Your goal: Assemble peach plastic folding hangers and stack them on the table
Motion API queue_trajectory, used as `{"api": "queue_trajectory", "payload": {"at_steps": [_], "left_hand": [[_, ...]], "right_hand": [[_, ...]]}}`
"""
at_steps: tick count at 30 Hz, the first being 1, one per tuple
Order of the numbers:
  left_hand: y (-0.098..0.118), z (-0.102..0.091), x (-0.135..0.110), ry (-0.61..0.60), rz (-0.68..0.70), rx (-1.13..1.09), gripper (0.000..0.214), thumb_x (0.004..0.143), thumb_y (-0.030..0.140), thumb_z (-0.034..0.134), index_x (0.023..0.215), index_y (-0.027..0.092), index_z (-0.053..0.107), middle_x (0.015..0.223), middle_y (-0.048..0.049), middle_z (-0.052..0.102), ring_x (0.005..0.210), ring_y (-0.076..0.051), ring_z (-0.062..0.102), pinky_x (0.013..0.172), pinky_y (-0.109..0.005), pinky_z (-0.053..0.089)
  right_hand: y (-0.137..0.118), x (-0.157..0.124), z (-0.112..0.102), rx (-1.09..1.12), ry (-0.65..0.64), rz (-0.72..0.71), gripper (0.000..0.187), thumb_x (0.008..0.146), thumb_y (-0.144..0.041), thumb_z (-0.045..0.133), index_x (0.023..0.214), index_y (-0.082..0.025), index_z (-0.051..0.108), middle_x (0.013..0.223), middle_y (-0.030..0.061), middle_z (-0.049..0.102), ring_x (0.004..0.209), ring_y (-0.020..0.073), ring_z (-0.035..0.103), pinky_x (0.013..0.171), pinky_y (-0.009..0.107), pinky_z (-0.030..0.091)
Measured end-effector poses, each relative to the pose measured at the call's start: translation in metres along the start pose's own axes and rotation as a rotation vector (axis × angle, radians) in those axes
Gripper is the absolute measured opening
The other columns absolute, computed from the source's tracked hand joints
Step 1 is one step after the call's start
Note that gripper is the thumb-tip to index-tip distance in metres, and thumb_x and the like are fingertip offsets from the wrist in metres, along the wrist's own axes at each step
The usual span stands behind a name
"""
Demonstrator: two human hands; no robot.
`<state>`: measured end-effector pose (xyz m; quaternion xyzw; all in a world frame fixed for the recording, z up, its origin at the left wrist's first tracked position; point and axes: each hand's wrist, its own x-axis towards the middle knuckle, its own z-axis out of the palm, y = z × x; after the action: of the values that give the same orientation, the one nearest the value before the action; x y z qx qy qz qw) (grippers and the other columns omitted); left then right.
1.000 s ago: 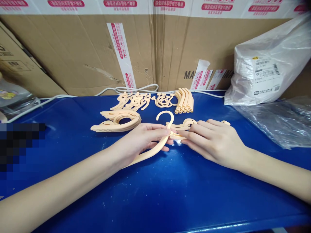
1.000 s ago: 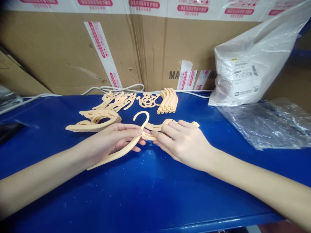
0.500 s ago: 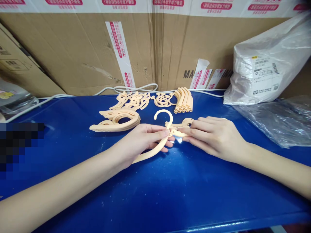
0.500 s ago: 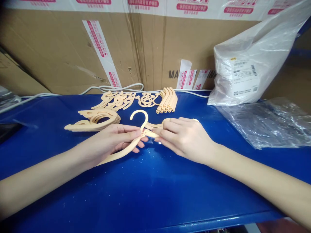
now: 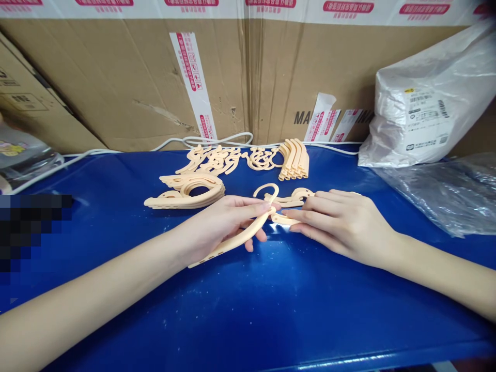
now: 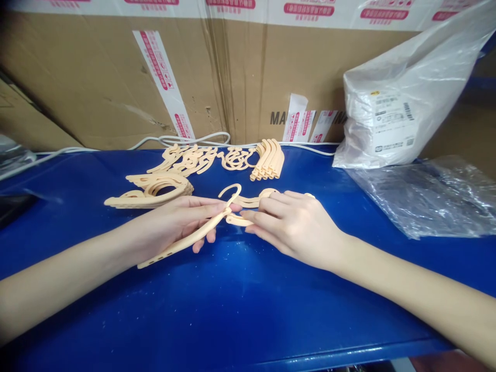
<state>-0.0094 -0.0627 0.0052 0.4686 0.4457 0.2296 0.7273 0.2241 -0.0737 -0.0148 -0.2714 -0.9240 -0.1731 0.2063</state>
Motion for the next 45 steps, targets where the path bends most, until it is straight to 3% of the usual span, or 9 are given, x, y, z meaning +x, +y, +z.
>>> {"api": "queue_trajectory", "payload": {"at_steps": [13, 23, 30, 41, 45], "left_hand": [[-0.011, -0.006, 0.002, -0.04, 0.063, -0.024, 0.015, 0.089, 0.027, 0.067, 0.098, 0.017, 0.075, 0.079, -0.0028, 0.073, 0.068, -0.01, 0.069, 0.062, -0.017, 0.059], [-0.008, -0.004, -0.002, 0.026, 0.064, 0.018, 0.016, 0.085, 0.024, 0.072, 0.098, 0.017, 0.078, 0.079, -0.0045, 0.075, 0.071, -0.011, 0.069, 0.067, -0.019, 0.059], [-0.006, -0.003, -0.002, 0.035, 0.038, -0.023, 0.014, 0.089, 0.019, 0.067, 0.098, 0.015, 0.077, 0.077, -0.0051, 0.075, 0.069, -0.011, 0.069, 0.066, -0.019, 0.057], [-0.005, 0.0, 0.0, 0.026, 0.032, 0.007, 0.017, 0.091, 0.019, 0.063, 0.101, 0.014, 0.076, 0.077, -0.0041, 0.07, 0.062, -0.012, 0.066, 0.051, -0.019, 0.054], [-0.006, -0.001, 0.002, 0.041, 0.029, 0.006, 0.016, 0.09, 0.018, 0.063, 0.098, 0.014, 0.076, 0.076, -0.0039, 0.069, 0.059, -0.012, 0.066, 0.048, -0.019, 0.053]], "right_hand": [[-0.006, 0.003, 0.0, -0.081, 0.044, -0.026, 0.024, 0.098, -0.028, 0.052, 0.111, -0.018, 0.071, 0.075, 0.0019, 0.066, 0.073, 0.0161, 0.06, 0.06, 0.028, 0.038], [-0.011, 0.004, -0.001, 0.117, -0.039, 0.022, 0.03, 0.101, -0.03, 0.045, 0.104, -0.016, 0.071, 0.073, 0.0008, 0.063, 0.066, 0.0133, 0.061, 0.059, 0.026, 0.042], [-0.012, 0.002, -0.002, 0.186, -0.088, 0.069, 0.03, 0.102, -0.03, 0.044, 0.112, -0.017, 0.07, 0.077, 0.0015, 0.066, 0.07, 0.0133, 0.066, 0.061, 0.025, 0.046], [-0.009, 0.001, -0.003, 0.225, -0.113, 0.09, 0.031, 0.101, -0.031, 0.044, 0.095, -0.018, 0.072, 0.07, 0.0003, 0.06, 0.062, 0.0119, 0.06, 0.058, 0.024, 0.041], [-0.008, 0.001, -0.002, 0.229, -0.101, 0.086, 0.029, 0.101, -0.031, 0.045, 0.099, -0.019, 0.071, 0.068, -0.0007, 0.059, 0.061, 0.0112, 0.059, 0.058, 0.024, 0.04]]}}
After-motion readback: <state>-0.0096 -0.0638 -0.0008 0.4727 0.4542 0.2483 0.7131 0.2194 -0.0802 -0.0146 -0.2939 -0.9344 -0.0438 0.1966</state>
